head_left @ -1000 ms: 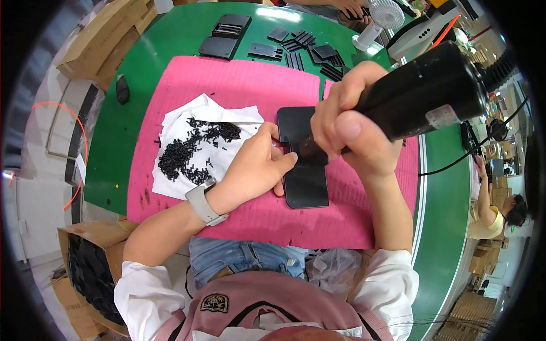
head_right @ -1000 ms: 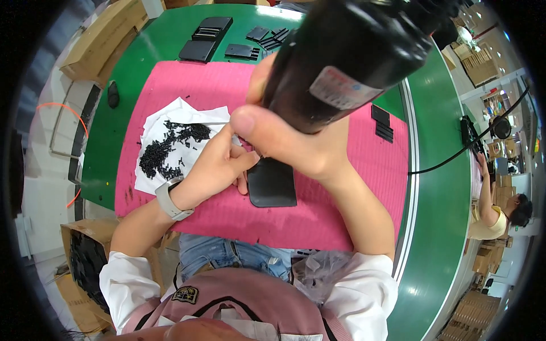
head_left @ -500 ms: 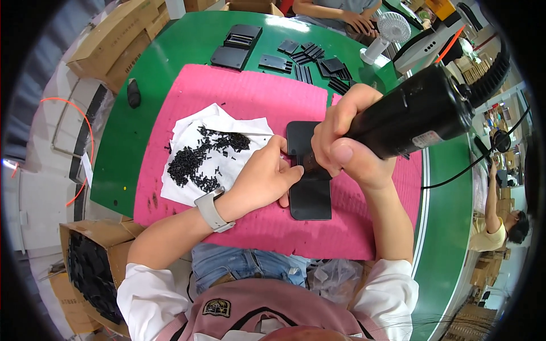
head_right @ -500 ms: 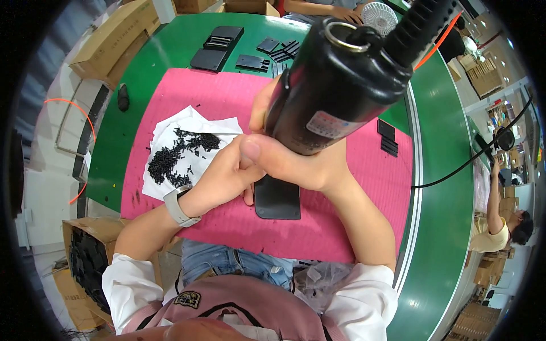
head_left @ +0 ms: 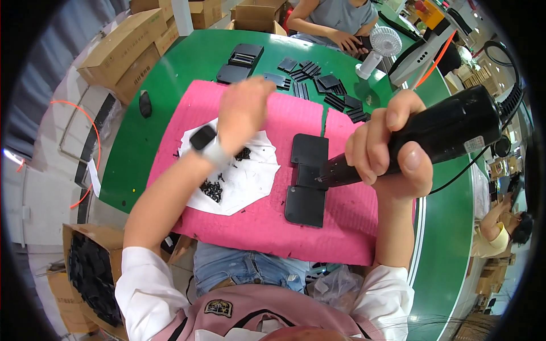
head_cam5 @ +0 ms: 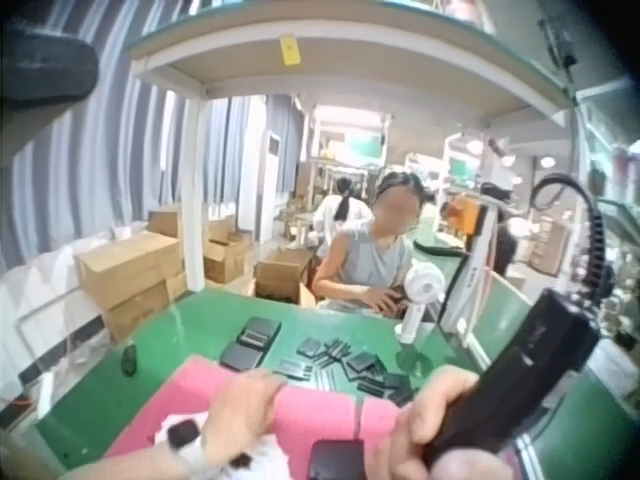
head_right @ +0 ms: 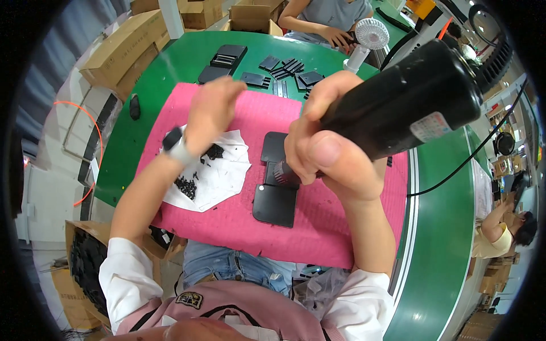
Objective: Assembling small black plastic components using an electric screwdriver at a factory workstation.
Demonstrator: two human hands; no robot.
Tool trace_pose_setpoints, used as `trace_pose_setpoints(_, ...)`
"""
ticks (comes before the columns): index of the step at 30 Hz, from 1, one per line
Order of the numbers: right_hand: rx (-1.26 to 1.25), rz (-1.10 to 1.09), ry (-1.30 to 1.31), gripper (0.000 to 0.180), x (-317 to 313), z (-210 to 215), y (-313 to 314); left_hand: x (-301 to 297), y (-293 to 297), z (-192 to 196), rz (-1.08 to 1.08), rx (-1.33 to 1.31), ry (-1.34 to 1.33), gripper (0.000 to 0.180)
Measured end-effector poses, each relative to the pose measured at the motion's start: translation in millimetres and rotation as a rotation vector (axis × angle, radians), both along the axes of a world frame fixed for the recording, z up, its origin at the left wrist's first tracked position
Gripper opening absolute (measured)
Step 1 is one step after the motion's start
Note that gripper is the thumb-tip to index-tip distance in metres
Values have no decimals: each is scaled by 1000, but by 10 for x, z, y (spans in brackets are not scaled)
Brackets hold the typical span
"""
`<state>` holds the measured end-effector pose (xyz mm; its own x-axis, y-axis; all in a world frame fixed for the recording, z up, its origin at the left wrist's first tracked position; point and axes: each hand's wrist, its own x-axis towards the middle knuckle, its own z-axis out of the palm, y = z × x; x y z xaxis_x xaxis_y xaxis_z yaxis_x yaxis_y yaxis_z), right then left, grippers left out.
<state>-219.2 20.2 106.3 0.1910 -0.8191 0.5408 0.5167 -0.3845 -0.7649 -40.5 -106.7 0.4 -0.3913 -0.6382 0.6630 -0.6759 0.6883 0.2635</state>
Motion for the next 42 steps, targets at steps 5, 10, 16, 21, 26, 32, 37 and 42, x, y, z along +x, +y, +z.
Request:
trace_pose_setpoints(5, -104, -89, 195, 33, -16, 50, 62, 127, -886, -235, -209, 18, -152, 11)
trace_pose_setpoints(10, -115, -170, 233, 33, -66, 86, 99, 38, -960, -230, -294, -15, -397, 7)
trace_pose_setpoints(16, -25, -208, 234, 31, -3, 102, 122, 27, -896, -231, -218, -155, -488, 6)
trace_pose_setpoints(21, 48, -260, 227, 27, 30, 91, 155, 120, -822, -218, -255, -25, -153, 8)
trace_pose_setpoints(26, 55, -264, 221, 27, 9, 85, 117, 339, -316, 116, -535, 789, 423, 18)
trace_pose_setpoints(32, 127, -274, 219, 28, 56, 0, 43, 532, 55, 202, -489, 1062, 516, 23)
trace_pose_setpoints(37, 139, -278, 233, 28, 121, -40, 27, 558, 138, 165, -530, 1103, 560, 21)
trace_pose_setpoints(42, 137, -286, 255, 28, 127, -54, 25, 518, 212, 173, -522, 1096, 534, 18)
